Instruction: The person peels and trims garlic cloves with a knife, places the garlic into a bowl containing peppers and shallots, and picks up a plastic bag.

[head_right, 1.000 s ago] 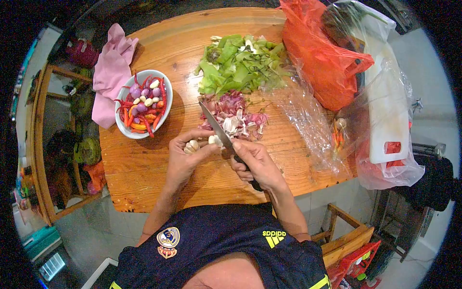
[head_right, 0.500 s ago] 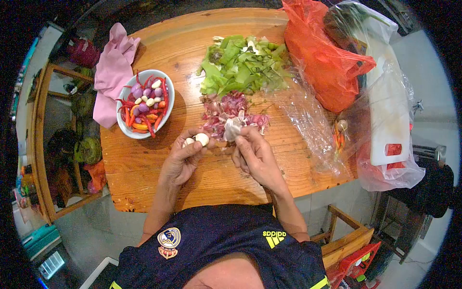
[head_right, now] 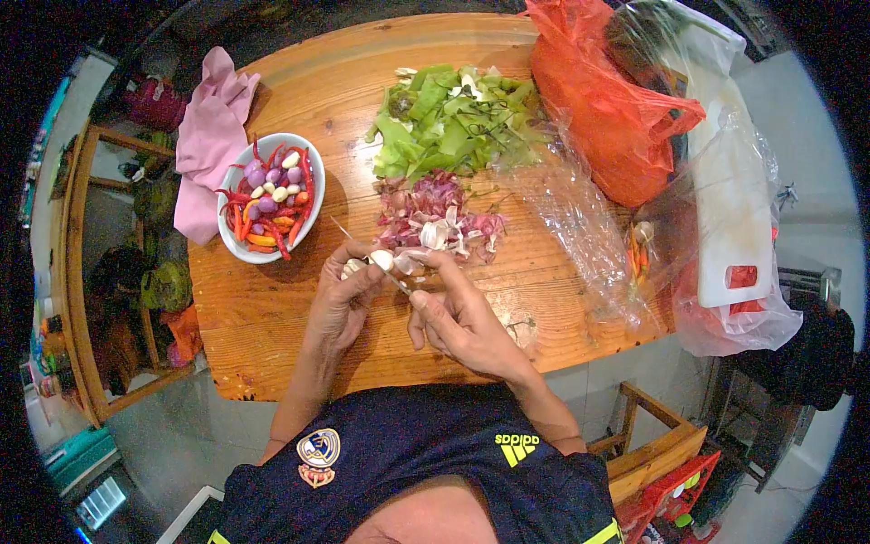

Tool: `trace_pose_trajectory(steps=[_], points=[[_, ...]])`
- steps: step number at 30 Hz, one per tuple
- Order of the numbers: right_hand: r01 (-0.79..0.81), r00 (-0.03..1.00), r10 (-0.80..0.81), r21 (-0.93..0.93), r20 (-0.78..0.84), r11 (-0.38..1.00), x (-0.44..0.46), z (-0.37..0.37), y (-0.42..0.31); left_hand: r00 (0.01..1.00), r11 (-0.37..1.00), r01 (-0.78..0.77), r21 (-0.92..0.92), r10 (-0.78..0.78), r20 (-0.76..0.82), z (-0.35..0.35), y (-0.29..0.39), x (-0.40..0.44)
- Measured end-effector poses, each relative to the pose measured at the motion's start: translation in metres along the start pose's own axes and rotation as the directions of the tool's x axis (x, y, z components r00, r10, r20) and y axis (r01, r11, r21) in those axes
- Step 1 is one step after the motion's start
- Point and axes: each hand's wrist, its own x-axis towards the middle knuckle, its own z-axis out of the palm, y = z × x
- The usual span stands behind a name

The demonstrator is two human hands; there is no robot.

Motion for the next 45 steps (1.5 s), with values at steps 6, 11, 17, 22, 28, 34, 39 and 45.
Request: trace_pose_trajectory(steps=[6,11,17,22,28,34,39,45], points=[[0.023,1.000,-0.023,0.007,0.015,1.000,0.002,0.000,-0.001,0.997,0.999,-0.042,0.011,0.041,0.063,0.002,0.001,0.000],[0.081,0.997,-0.082,-0.056,-0.007,0.995,0.003,0.000,0.003,0.998,1.000,-0.027,0.009,0.027,0.052,-0.001,0.001,0.000],[0.091,0.996,-0.091,-0.051,-0.006,0.995,0.004,-0.002,0.002,0.998,1.000,-0.026,0.014,0.026,0.050,0.001,0.001,0.000],[0.076,0.997,-0.077,-0.051,-0.008,0.996,0.003,0.001,-0.001,0.997,1.000,-0.021,-0.008,0.022,0.078,0.001,0.000,0.001],[0.073,0.997,-0.073,-0.066,-0.003,0.995,0.003,0.000,0.000,0.996,0.999,-0.031,-0.013,0.032,0.087,0.005,0.002,0.000],[0.073,0.997,-0.075,-0.093,-0.013,0.993,0.003,0.000,-0.001,0.996,0.998,-0.056,0.024,0.054,0.067,0.001,0.000,0.001],[0.078,0.996,-0.083,-0.123,-0.035,0.989,0.004,-0.001,0.002,0.996,0.997,-0.071,0.030,0.069,0.060,0.001,-0.001,0.001],[0.106,0.991,-0.110,-0.047,-0.076,0.993,0.004,0.003,0.004,0.996,0.996,-0.066,0.052,0.062,0.067,0.003,0.002,0.000]])
